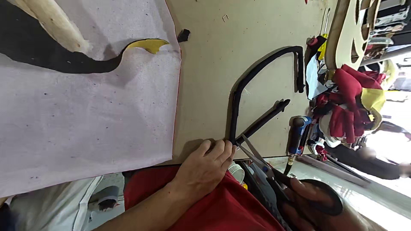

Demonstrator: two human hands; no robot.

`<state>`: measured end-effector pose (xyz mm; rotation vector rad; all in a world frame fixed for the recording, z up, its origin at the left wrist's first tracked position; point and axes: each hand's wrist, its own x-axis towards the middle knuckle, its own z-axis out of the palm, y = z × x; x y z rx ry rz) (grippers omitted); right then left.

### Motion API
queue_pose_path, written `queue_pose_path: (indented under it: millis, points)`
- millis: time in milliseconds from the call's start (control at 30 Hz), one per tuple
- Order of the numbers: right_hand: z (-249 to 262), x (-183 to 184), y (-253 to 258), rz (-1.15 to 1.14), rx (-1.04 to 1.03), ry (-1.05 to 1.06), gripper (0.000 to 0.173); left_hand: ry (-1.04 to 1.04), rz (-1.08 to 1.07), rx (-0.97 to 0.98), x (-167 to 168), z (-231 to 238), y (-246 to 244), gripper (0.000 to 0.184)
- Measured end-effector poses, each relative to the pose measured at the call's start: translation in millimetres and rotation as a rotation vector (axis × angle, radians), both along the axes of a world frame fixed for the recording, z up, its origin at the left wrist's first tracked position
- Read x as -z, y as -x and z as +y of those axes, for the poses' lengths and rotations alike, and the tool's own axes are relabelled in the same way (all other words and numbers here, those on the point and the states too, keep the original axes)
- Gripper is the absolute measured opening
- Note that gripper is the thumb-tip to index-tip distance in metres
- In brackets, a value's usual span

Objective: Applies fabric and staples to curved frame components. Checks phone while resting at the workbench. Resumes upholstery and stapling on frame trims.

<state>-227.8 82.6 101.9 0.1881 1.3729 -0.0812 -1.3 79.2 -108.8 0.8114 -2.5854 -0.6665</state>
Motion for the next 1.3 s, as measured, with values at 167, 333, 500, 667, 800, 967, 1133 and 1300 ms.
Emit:
queue_pose_path:
  millis: [167,333,500,667,800,967,1133,1300]
  points:
    - [-8.4,-0.1,-3.8,-0.011,0.006,-0.042,0.056,-0.013,0.015,0.009,-0.7,-4.1,1.3,0.041]
    - [-1.7,7.8,-16.9,-0.001,0.019,-0.028,0.055,-0.041,0.055,-0.020,0.9,-6.3,4.0,0.037]
    - [32.6,10.2,-25.3,0.197,0.009,0.105,0.045,-0.026,0.035,0.005,0.1,-12.6,4.3,0.040]
    - [67.4,28.0,-34.2,0.247,0.049,0.316,0.041,-0.001,0.016,0.051,0.4,-17.1,6.7,0.041]
    - [73.1,74.9,-32.1,0.441,0.022,0.559,0.044,-0.021,0.006,0.082,0.1,-23.5,8.5,0.045]
    - [65.9,116.1,-10.1,0.567,0.247,0.853,0.050,-0.019,0.025,0.084,7.2,-29.3,5.3,0.041]
    - [90.8,124.6,27.2,0.788,0.207,0.798,0.046,0.089,0.050,0.088,4.4,-38.7,15.6,0.028]
    - [112.4,137.1,42.1,0.778,0.249,0.715,0.039,0.170,0.018,0.249,1.2,-69.7,26.2,0.021]
